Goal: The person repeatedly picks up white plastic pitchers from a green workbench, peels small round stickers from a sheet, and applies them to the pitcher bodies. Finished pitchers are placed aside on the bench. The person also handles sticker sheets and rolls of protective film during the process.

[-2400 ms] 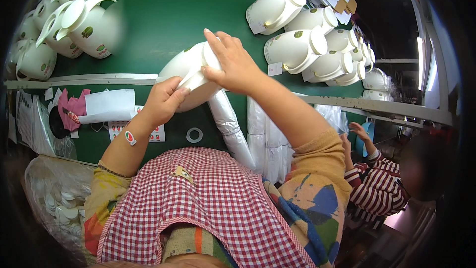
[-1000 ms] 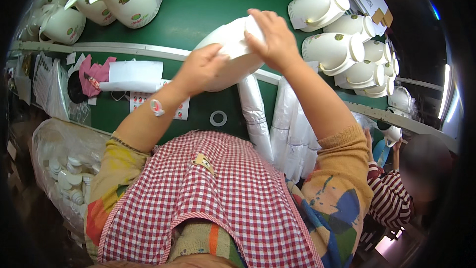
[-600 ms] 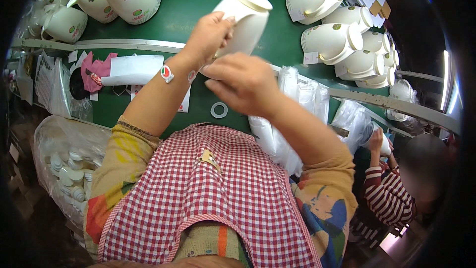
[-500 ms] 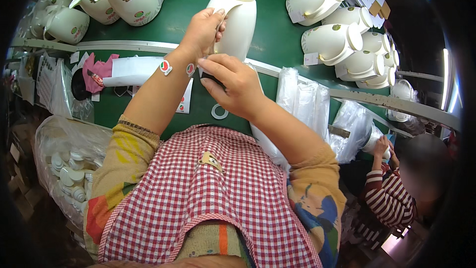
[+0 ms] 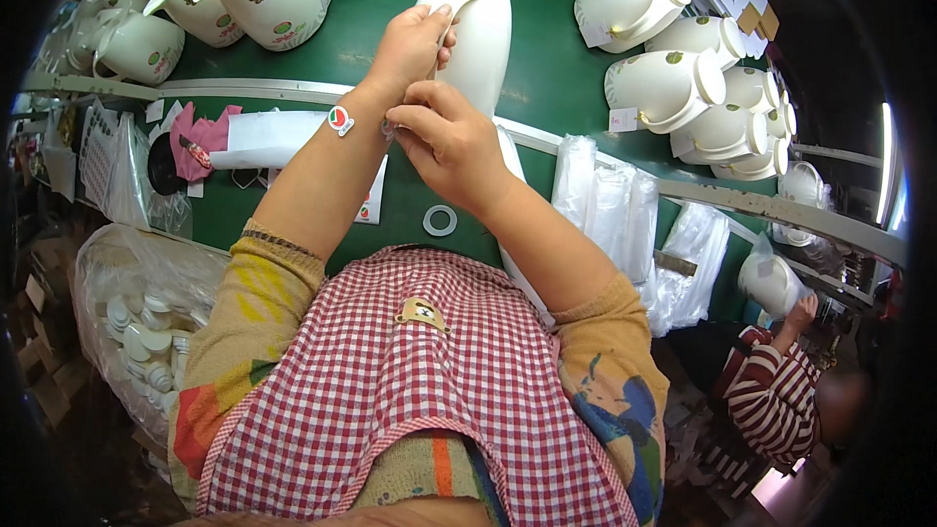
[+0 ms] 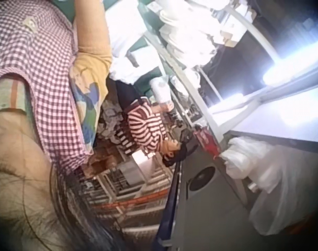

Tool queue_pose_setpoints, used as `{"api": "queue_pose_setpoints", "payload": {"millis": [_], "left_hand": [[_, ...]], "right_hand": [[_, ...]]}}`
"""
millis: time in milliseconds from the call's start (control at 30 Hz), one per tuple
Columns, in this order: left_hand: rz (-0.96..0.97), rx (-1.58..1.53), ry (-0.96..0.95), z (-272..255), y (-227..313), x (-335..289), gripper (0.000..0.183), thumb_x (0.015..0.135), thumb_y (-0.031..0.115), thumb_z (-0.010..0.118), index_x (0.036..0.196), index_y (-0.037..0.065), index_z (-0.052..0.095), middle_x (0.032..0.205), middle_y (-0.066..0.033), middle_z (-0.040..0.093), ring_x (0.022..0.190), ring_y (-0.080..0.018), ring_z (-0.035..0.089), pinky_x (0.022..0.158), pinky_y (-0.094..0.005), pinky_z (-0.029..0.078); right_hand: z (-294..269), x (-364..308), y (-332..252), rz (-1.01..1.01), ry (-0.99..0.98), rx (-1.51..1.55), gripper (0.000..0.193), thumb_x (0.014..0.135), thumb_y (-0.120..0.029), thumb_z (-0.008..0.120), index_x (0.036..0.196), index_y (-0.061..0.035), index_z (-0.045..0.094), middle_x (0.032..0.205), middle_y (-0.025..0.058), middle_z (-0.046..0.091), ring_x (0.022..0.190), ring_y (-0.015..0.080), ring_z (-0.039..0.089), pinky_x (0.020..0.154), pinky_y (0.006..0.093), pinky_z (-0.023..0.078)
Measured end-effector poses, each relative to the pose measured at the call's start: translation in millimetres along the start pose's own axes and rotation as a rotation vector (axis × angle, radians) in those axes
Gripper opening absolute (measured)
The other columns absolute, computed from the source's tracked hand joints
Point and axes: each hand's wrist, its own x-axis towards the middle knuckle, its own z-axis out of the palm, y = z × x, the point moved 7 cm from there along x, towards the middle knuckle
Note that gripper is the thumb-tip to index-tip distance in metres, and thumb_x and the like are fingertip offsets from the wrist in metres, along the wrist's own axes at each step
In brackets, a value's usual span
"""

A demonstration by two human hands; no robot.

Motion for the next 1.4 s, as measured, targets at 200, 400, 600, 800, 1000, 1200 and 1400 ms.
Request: {"api": "queue_pose_setpoints", "payload": {"millis": [200,400,600,800,1000,1200,1400], "left_hand": [[-0.049,-0.057,-0.098,9,-7,14,0.019,0.099,0.019,0.049,0.101,0.002,0.057,0.078,-0.002,0.058,0.06,-0.0092,0.051,0.056,-0.0242,0.044],[-0.077,-0.036,-0.221,9,2,38,0.017,0.099,0.013,0.049,0.107,-0.001,0.054,0.092,-0.0098,0.062,0.076,-0.017,0.062,0.068,-0.0307,0.054],[-0.063,0.008,-0.169,24,5,66,0.018,0.099,0.013,0.048,0.105,-0.004,0.05,0.094,-0.0149,0.062,0.08,-0.0229,0.064,0.072,-0.0351,0.057],[-0.086,-0.037,-0.114,24,8,76,0.02,0.099,0.014,0.048,0.107,-0.004,0.05,0.093,-0.0148,0.062,0.081,-0.0238,0.065,0.074,-0.0371,0.057],[-0.064,0.019,-0.114,27,6,78,0.019,0.099,0.015,0.048,0.108,-0.002,0.05,0.093,-0.0138,0.062,0.08,-0.023,0.065,0.073,-0.0378,0.058],[-0.06,0.008,-0.127,25,5,83,0.018,0.099,0.015,0.048,0.108,-0.001,0.049,0.091,-0.0124,0.061,0.077,-0.0223,0.064,0.071,-0.0366,0.058],[-0.049,0.009,-0.154,28,4,83,0.017,0.099,0.014,0.048,0.106,-0.001,0.049,0.089,-0.0108,0.06,0.074,-0.0207,0.062,0.069,-0.0359,0.056]], "right_hand": [[-1,14,3,-0.013,-0.02,-0.014,0.015,0.075,-0.001,0.071,0.085,-0.0051,0.06,0.096,0.0071,0.061,0.083,0.0272,0.062,0.069,0.0348,0.051],[-51,0,52,0.329,-0.091,0.078,0.013,0.08,0.001,0.065,0.09,-0.0029,0.058,0.094,0.0104,0.06,0.085,0.0266,0.061,0.075,0.0327,0.049],[-14,-25,102,0.328,-0.231,0.038,0.012,0.083,-0.007,0.063,0.092,-0.0042,0.056,0.122,0.015,0.058,0.102,0.0351,0.058,0.089,0.0391,0.046],[3,-40,151,0.761,-0.368,0.123,0.005,0.086,-0.004,0.06,0.09,-0.0017,0.059,0.093,0.011,0.068,0.088,0.0198,0.066,0.08,0.0327,0.05],[-5,1,151,0.701,-0.493,-0.247,0.017,0.083,-0.02,0.059,0.094,-0.0087,0.067,0.088,0.0105,0.071,0.083,0.0292,0.068,0.074,0.0387,0.052],[-2,10,148,0.563,-0.463,-0.398,0.016,0.083,-0.02,0.059,0.093,-0.0113,0.069,0.085,0.0085,0.071,0.078,0.029,0.068,0.07,0.041,0.052],[2,12,139,0.369,-0.36,-0.588,0.009,0.082,-0.019,0.061,0.084,-0.011,0.066,0.073,0.0063,0.067,0.067,0.0279,0.066,0.058,0.0392,0.051]]}}
